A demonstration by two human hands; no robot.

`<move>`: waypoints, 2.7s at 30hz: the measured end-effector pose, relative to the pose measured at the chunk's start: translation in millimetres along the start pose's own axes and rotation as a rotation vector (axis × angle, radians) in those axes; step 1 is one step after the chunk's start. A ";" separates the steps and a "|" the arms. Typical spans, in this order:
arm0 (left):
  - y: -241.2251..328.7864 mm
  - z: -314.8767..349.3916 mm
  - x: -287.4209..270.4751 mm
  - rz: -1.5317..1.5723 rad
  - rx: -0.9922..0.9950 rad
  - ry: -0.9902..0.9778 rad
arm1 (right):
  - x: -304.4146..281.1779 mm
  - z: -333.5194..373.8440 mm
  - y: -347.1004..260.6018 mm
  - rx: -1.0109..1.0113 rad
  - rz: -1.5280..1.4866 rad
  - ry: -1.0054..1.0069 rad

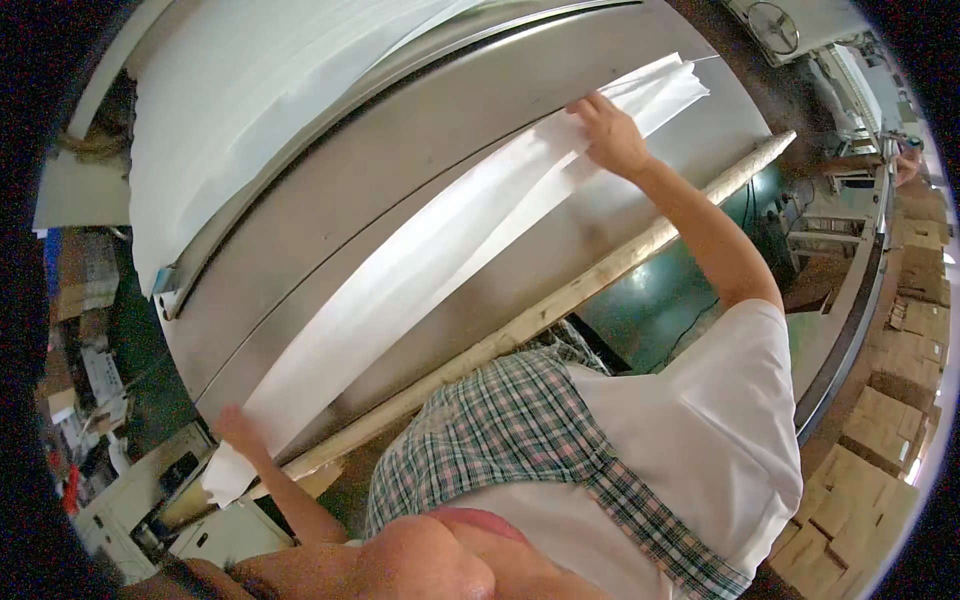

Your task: Manually aligning and folding large sheets of paper on an industrial machine platform.

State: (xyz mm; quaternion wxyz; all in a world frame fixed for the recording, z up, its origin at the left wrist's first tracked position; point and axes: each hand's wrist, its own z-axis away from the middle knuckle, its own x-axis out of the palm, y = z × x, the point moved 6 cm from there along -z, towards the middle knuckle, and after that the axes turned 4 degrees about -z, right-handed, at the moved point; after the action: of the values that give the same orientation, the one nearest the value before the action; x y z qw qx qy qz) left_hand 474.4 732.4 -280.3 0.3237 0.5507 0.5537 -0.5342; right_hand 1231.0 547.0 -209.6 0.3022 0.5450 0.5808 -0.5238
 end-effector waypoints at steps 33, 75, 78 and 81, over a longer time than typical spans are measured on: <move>173.9 -21.4 -15.6 -0.013 -0.313 -0.686 | 22.7 7.6 346.5 0.398 -0.069 -0.433; 87.1 71.6 -103.4 1.039 0.065 0.052 | 252.4 -8.1 -480.8 -0.321 -0.960 -0.758; 24.1 33.1 -93.6 0.907 0.040 0.122 | 246.8 -67.5 -433.7 0.050 -0.670 -0.386; -23.6 -34.1 -60.8 0.969 0.046 0.045 | 257.5 -93.7 -333.2 0.082 -0.348 0.041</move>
State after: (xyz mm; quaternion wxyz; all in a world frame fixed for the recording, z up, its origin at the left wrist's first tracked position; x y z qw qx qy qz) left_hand 470.9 752.9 -209.8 0.5110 0.7636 0.2285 -0.3218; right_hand 877.8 764.0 -328.9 0.1727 0.4584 0.6507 -0.5802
